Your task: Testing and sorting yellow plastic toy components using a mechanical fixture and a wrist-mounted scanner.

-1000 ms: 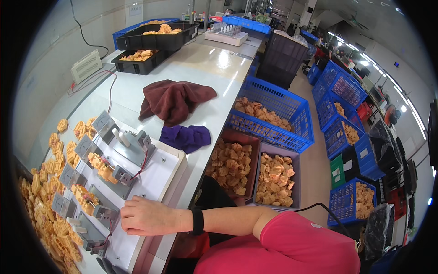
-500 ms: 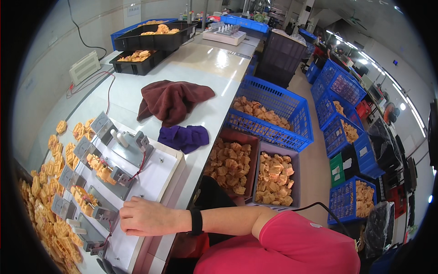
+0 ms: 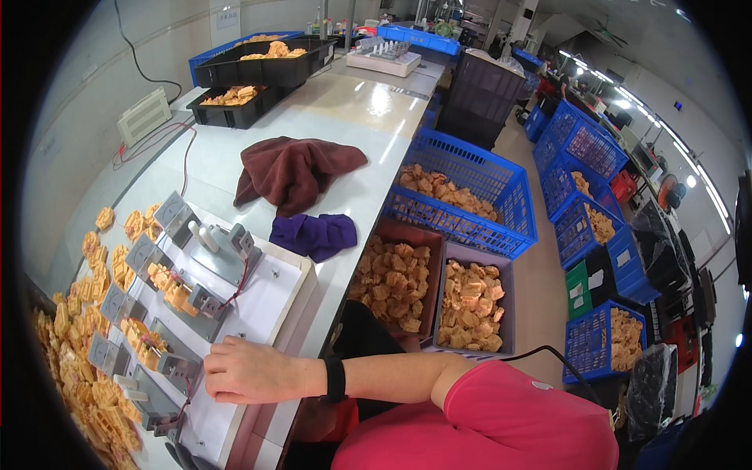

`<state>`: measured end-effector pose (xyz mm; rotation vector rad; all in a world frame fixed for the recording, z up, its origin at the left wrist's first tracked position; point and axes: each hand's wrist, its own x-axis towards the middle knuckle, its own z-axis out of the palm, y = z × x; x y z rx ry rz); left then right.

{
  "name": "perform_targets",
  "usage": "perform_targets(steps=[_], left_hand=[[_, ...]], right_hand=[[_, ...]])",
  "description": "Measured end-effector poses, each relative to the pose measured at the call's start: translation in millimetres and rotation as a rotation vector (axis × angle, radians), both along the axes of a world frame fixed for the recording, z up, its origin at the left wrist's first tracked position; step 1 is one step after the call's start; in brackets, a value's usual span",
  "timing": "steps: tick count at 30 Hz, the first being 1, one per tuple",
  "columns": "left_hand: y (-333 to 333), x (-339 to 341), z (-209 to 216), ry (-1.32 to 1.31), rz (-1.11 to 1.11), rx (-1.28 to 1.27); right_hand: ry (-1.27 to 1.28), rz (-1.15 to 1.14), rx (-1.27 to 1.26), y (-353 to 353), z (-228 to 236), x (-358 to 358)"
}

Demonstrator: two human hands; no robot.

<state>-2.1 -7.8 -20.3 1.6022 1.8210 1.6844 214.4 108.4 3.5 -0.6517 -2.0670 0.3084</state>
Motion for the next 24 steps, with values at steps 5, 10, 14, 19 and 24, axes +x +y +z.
perform_targets(steps=[5,10,14,19,24], left_hand=[[0.4,0.0,-1.5,0.001,-0.013,0.017],[0.8,-6.7,-9.5,0.035,-0.016,0.023],[0.5,-5.4,-8.6,0.032,-0.003,0.013],[0.9,-6.6,-11.2,-0.018,0.006,0.008],[1.0,-7.0,-11.0,0.035,0.003,0.014]], right_hand=[[-0.005,-0.008,0.010,0.1,-0.7,-0.5],[-0.001,-0.001,-0.005,0.0,-0.5,-0.4],[0.000,0.013,-0.023,-0.6,0.7,-0.9],[-0.002,0.003,-0.037,-1.1,1.7,-0.2],[-0.015,0.003,-0.048,-0.7,1.4,-0.6]])
